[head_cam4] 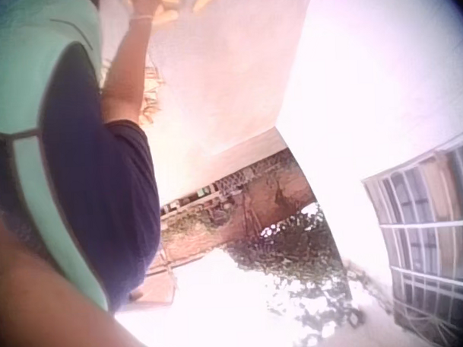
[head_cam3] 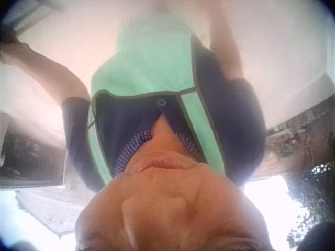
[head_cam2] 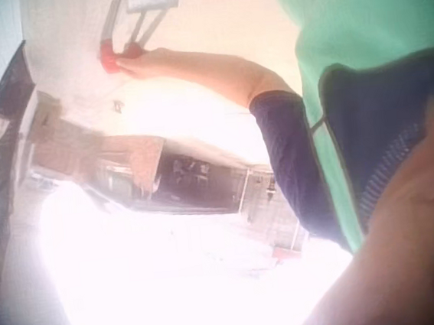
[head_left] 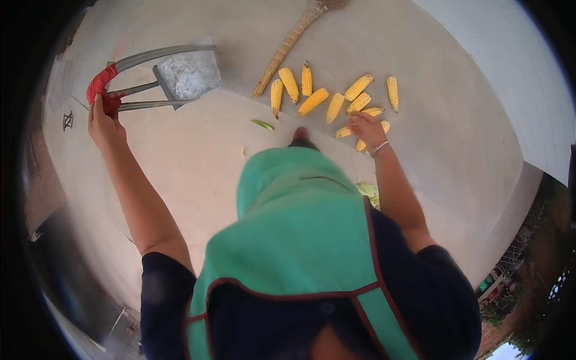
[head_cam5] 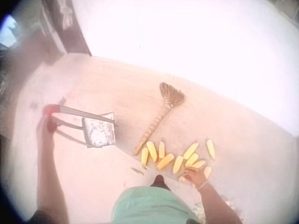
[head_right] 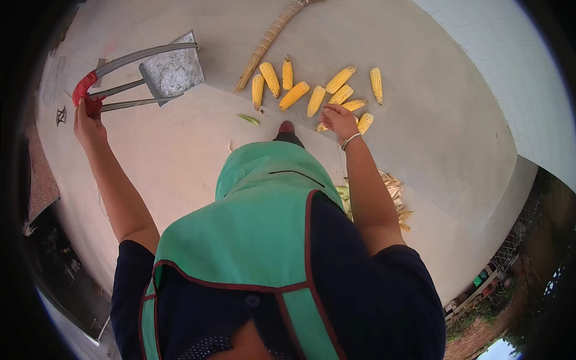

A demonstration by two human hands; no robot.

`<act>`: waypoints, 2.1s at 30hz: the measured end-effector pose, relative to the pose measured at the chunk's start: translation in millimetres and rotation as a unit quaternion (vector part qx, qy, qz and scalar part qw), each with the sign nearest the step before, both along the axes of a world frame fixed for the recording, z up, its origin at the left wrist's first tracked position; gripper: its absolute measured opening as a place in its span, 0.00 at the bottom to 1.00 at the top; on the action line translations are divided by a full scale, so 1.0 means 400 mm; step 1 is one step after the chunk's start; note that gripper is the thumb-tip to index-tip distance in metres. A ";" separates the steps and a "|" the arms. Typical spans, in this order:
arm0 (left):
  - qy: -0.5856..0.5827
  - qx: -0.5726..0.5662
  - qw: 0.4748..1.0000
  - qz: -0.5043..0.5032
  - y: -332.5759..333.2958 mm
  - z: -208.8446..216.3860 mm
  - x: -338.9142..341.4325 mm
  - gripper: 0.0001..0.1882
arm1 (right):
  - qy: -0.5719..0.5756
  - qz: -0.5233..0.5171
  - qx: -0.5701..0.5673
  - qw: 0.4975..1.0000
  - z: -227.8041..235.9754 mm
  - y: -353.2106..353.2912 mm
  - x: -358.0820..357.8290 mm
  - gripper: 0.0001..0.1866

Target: The person pours peppers from a tray into a container, picks up ears of corn from the ground by hand to place them in a pile, and sweeps corn husks into a heap using a broom in a courtyard.

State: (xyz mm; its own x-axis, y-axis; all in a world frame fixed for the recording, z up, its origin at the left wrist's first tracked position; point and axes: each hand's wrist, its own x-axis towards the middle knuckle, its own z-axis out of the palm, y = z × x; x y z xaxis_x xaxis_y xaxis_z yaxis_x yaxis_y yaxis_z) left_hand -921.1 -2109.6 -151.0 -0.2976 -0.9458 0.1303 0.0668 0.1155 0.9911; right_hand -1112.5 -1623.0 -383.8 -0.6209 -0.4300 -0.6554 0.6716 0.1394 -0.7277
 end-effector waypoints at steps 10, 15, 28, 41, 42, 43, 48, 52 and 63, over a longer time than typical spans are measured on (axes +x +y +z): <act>-0.153 -0.104 0.982 0.028 -0.397 -0.202 -0.303 0.23 | -0.105 -0.192 0.056 0.974 -0.357 -0.157 0.070 0.15; -0.236 0.056 0.970 0.016 -0.305 -0.450 -0.181 0.25 | 0.099 -0.068 0.227 0.966 -0.674 -0.260 0.116 0.24; -0.390 0.319 0.799 -0.328 0.157 -0.959 -0.204 0.16 | -0.027 -0.187 0.299 0.935 -0.739 -0.396 -0.019 0.28; -0.623 -0.103 0.700 -0.334 0.575 -1.298 -0.692 0.33 | 0.038 -0.245 0.171 0.954 -0.740 -0.373 -0.126 0.21; -0.590 -0.089 0.694 -0.402 0.566 -1.291 -0.694 0.32 | 0.022 -0.258 0.163 0.952 -0.740 -0.372 -0.119 0.21; -0.556 -0.029 0.705 -0.439 0.569 -1.277 -0.685 0.31 | -0.008 -0.259 0.156 0.953 -0.735 -0.376 -0.109 0.21; -0.413 0.269 0.669 -0.557 0.529 -1.098 -0.532 0.25 | -0.136 -0.341 -0.105 0.924 -0.557 -0.329 0.014 0.25; -0.384 0.359 0.622 -0.580 0.491 -0.937 -0.400 0.24 | -0.182 -0.306 -0.183 0.916 -0.334 -0.334 0.152 0.30; -0.516 0.301 0.467 -0.652 0.396 -0.616 -0.200 0.19 | -0.170 -0.449 -0.288 0.829 -0.105 -0.484 0.466 0.21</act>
State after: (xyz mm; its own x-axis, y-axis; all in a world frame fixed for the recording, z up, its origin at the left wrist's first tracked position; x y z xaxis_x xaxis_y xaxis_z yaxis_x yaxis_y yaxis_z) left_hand -1001.0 -1951.0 -397.2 -0.2819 0.3546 -0.8915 -0.8575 0.3235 0.3999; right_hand -926.0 -1816.6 -425.7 -0.6810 -0.1976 -0.7051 0.4966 -0.8323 -0.2464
